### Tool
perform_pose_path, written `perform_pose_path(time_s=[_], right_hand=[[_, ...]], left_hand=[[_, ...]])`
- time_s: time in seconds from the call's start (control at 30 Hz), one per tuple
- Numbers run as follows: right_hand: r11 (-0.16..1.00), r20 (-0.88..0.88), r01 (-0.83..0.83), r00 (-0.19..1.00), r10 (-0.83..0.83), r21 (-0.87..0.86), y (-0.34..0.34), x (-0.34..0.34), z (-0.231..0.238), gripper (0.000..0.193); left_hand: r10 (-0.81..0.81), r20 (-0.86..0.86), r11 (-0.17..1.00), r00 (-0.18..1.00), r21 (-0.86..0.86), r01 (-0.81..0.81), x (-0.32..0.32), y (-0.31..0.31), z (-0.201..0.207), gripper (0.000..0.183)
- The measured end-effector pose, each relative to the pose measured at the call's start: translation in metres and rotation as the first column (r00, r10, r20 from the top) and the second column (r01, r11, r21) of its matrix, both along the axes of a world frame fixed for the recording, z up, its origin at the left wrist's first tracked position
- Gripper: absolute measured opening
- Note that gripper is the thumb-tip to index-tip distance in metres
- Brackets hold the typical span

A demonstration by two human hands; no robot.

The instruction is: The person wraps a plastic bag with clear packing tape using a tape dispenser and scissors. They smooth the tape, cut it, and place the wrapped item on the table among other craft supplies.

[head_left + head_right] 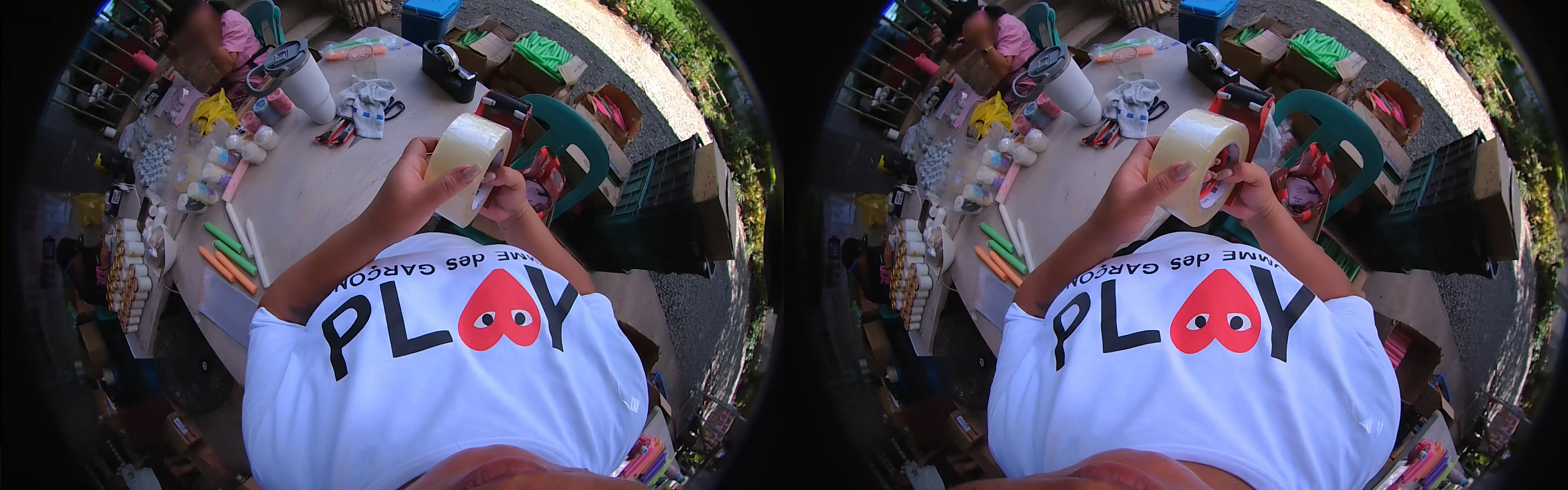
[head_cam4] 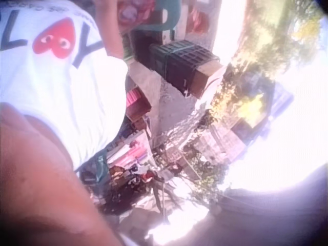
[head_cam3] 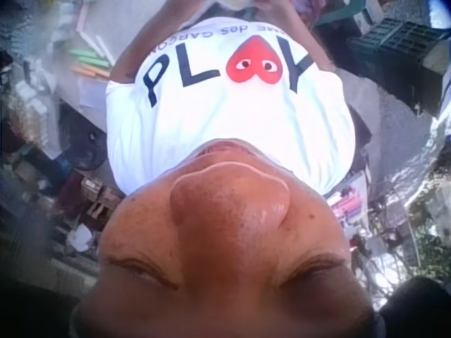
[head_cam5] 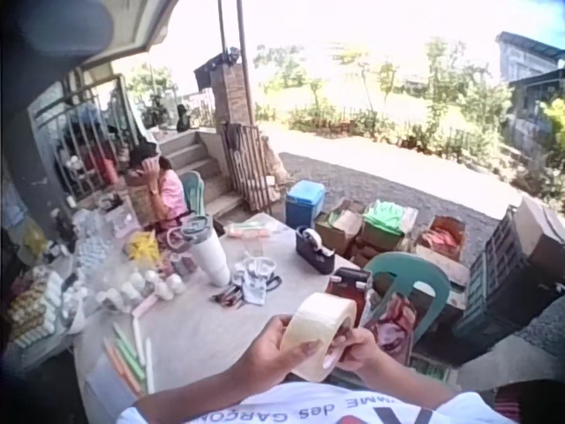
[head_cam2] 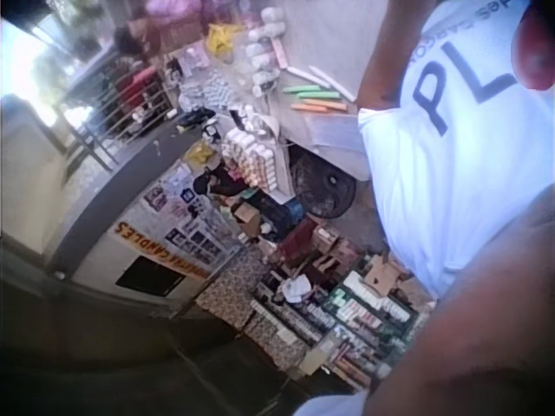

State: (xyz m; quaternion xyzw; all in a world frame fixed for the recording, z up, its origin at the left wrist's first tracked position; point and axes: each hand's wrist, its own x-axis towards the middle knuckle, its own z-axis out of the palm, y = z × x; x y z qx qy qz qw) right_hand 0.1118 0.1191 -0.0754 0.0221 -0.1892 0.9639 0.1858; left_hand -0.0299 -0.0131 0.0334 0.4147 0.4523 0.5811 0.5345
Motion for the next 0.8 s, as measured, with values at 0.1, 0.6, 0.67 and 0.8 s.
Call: perform_pose_path(time_s=[0.1, 0.6, 0.67, 0.8], right_hand=[[0.998, 0.107, -0.039, 0.994, 0.033, 0.055, 0.001, -0.006, 0.004, 0.028], [0.72, 0.299, -0.693, 0.695, 0.654, 0.034, -0.029, -0.113, -0.052, 0.055], [0.623, 0.354, -0.78, 0.6, 0.718, 0.057, -0.044, -0.134, -0.045, 0.049], [0.44, 0.428, -0.856, 0.517, 0.741, 0.272, -0.078, -0.171, -0.051, 0.049]], left_hand=[[-0.126, 0.123, 0.991, 0.984, -0.022, 0.129, -0.006, -0.001, -0.006, 0.053], [0.426, -0.262, 0.865, 0.866, -0.163, -0.475, -0.071, -0.092, -0.127, 0.061], [0.479, 0.035, 0.854, 0.877, -0.247, -0.457, -0.069, -0.105, -0.12, 0.055], [0.619, 0.039, 0.713, 0.785, -0.447, -0.54, -0.075, -0.139, -0.146, 0.046]])
